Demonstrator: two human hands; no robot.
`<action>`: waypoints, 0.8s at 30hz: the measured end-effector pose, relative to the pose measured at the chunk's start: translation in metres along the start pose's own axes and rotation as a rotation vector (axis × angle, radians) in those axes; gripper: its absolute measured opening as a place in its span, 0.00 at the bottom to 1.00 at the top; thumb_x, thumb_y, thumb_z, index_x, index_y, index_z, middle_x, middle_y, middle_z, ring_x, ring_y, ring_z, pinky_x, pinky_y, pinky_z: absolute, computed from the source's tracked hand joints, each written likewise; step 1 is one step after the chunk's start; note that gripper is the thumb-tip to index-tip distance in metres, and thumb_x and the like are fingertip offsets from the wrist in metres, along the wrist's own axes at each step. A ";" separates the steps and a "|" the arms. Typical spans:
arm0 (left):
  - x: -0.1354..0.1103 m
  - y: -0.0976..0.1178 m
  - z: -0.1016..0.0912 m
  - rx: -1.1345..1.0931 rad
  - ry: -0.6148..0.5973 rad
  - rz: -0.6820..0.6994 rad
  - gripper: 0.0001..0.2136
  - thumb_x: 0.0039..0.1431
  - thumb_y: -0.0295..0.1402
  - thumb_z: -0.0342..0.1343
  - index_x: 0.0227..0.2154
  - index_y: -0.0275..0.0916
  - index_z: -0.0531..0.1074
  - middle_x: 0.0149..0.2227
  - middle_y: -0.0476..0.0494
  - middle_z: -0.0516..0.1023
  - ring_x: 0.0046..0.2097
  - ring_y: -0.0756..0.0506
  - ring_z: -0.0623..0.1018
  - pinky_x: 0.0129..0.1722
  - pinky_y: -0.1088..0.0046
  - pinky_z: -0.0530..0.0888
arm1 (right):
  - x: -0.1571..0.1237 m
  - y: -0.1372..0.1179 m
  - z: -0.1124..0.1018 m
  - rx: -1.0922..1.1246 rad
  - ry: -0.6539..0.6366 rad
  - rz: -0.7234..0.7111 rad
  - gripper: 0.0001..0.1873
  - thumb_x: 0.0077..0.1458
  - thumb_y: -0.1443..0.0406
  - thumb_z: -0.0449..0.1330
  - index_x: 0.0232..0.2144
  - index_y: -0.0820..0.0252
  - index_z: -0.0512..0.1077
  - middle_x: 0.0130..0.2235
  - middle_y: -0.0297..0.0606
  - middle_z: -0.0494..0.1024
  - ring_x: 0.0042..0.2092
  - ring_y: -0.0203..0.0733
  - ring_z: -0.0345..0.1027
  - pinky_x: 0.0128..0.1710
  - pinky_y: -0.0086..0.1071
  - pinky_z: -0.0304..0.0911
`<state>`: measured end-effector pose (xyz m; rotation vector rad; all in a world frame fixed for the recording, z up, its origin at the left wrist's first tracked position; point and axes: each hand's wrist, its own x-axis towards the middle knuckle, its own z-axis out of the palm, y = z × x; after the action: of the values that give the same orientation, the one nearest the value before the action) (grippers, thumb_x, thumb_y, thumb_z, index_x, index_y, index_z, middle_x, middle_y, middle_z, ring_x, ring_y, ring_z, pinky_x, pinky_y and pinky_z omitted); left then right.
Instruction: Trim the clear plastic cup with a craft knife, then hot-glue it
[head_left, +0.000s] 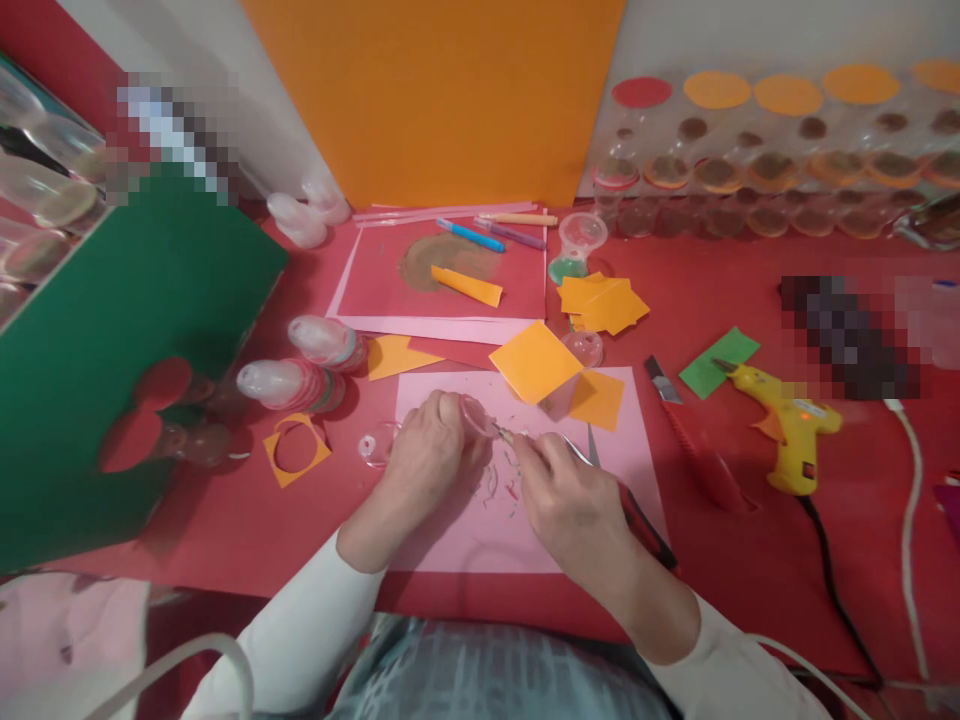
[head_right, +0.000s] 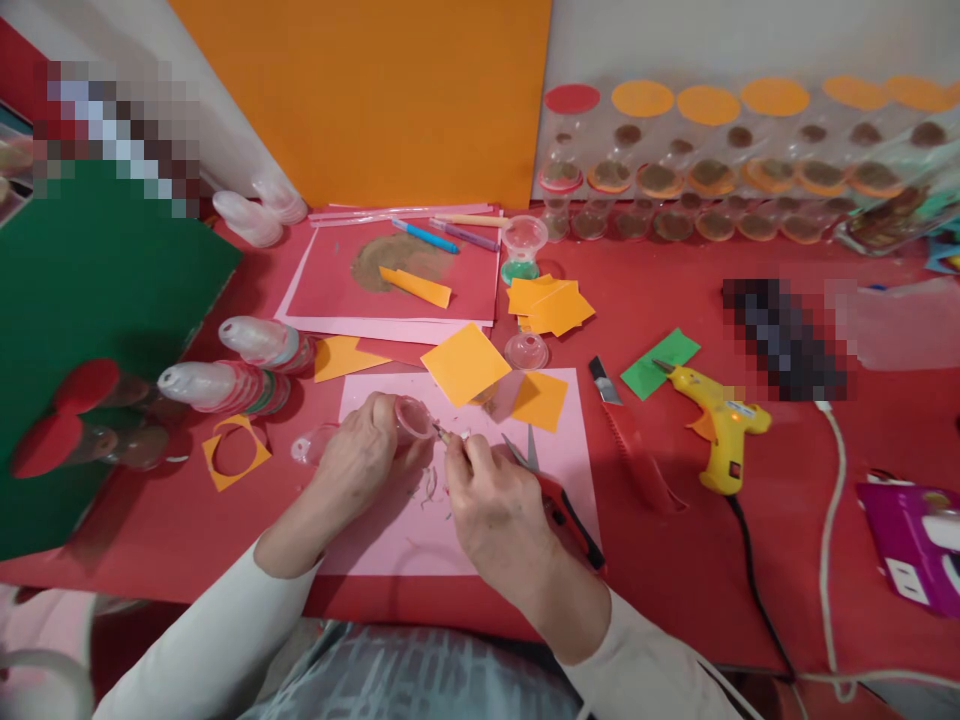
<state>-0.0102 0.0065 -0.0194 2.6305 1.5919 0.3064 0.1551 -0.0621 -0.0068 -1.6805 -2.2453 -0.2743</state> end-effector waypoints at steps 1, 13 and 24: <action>0.000 0.000 0.000 -0.001 0.002 0.004 0.09 0.53 0.31 0.56 0.36 0.37 0.62 0.32 0.42 0.72 0.31 0.41 0.75 0.29 0.66 0.72 | 0.000 0.000 0.000 -0.006 -0.003 -0.003 0.13 0.59 0.71 0.55 0.46 0.64 0.73 0.28 0.34 0.70 0.25 0.34 0.62 0.22 0.29 0.50; 0.000 0.000 -0.001 0.037 0.006 0.024 0.07 0.54 0.32 0.54 0.35 0.38 0.63 0.30 0.43 0.71 0.31 0.41 0.74 0.28 0.66 0.70 | 0.004 0.001 0.001 0.037 -0.002 0.007 0.13 0.60 0.71 0.53 0.44 0.63 0.74 0.27 0.34 0.70 0.26 0.35 0.64 0.22 0.30 0.52; 0.001 0.003 -0.003 0.094 -0.036 -0.001 0.06 0.56 0.33 0.52 0.34 0.37 0.63 0.30 0.42 0.70 0.30 0.41 0.74 0.28 0.66 0.69 | 0.002 0.003 -0.006 0.110 0.000 0.024 0.13 0.62 0.72 0.51 0.43 0.63 0.74 0.27 0.34 0.70 0.27 0.33 0.65 0.23 0.28 0.53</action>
<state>-0.0076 0.0054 -0.0161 2.6872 1.6360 0.1876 0.1580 -0.0620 -0.0004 -1.6493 -2.1963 -0.1432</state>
